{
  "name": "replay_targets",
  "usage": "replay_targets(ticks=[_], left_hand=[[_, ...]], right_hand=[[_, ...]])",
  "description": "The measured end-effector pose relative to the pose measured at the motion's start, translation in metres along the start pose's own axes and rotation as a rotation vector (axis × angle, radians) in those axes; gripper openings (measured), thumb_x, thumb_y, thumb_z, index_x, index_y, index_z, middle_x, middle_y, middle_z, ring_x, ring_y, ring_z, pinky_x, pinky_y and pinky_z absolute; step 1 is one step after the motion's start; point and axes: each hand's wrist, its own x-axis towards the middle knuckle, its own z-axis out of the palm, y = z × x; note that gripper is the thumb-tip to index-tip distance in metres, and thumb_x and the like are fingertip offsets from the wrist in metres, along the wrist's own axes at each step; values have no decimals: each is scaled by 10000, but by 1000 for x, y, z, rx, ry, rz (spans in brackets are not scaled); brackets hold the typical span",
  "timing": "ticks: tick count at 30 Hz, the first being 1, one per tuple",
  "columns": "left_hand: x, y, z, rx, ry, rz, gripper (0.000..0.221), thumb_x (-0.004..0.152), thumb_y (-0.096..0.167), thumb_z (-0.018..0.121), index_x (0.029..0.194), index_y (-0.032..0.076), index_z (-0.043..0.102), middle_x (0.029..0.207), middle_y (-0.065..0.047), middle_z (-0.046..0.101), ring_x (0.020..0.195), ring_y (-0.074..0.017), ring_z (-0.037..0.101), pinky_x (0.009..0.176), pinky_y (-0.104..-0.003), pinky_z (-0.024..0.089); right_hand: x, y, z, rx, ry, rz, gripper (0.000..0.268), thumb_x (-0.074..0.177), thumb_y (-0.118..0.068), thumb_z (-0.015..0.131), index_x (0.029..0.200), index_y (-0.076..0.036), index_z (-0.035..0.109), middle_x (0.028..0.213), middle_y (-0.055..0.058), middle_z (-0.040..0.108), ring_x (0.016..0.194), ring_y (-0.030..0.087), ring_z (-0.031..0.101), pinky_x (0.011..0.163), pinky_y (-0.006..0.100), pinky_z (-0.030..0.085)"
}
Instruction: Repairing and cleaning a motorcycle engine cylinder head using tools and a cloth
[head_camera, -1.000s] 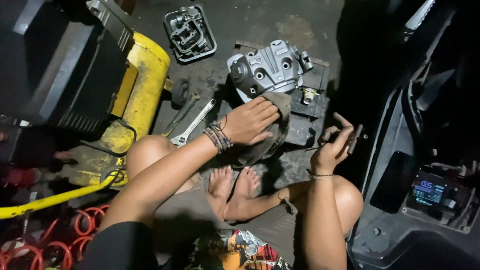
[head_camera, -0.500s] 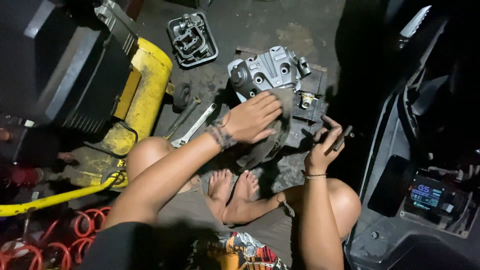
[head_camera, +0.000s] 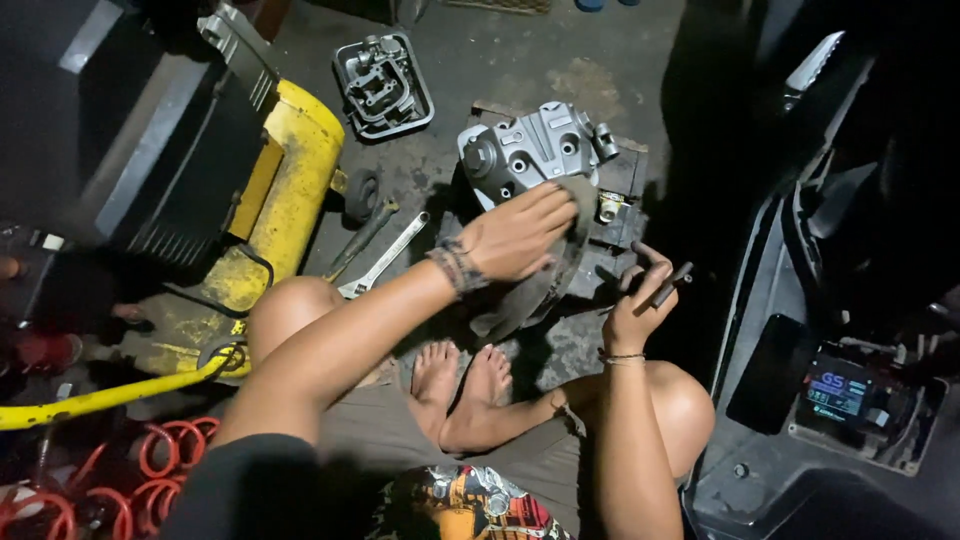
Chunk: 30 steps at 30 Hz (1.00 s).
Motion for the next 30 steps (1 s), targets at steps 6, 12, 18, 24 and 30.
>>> replay_targets(ticks=[6,12,18,24,30], left_hand=[[-37,-2,30,-42,157,37,450,1018,299,539,1117,-115,687,1176,-245,654,1197,-404,573,1193,-553,352],[-15,20,43,-67,183,-47,521,1057,259,423,1163,-206,632,1237,-323,647,1288,-467,544,1239,-606,312],[-77,37,53,-35,55,-112,617,1004,459,502,1157,-103,707,1173,-238,728,1245,-360,621,1254,-521,347],[-58,61,103,-120,292,-204,704,1021,528,483,1184,-128,683,1239,-300,683,1256,-419,610,1194,-552,379],[-51,65,93,-116,2,-272,828,1007,628,405,1257,-118,662,1294,-281,674,1340,-386,560,1287,-502,267]], right_hand=[[3,1,6,28,8,26,578,1156,-392,287,1104,27,681,555,0,442,514,90,431,567,226,348],[0,-2,7,-19,-25,6,586,1158,-412,290,1104,7,697,580,10,485,580,101,477,623,238,403],[0,3,8,41,-40,23,566,1155,-378,294,1080,6,702,558,12,464,549,99,471,599,229,390],[-4,15,10,72,-58,14,546,1161,-366,315,1081,18,694,556,9,458,546,98,477,598,233,396],[-4,13,8,40,-51,-11,543,1160,-370,328,1074,24,692,581,25,461,578,111,471,631,252,397]])
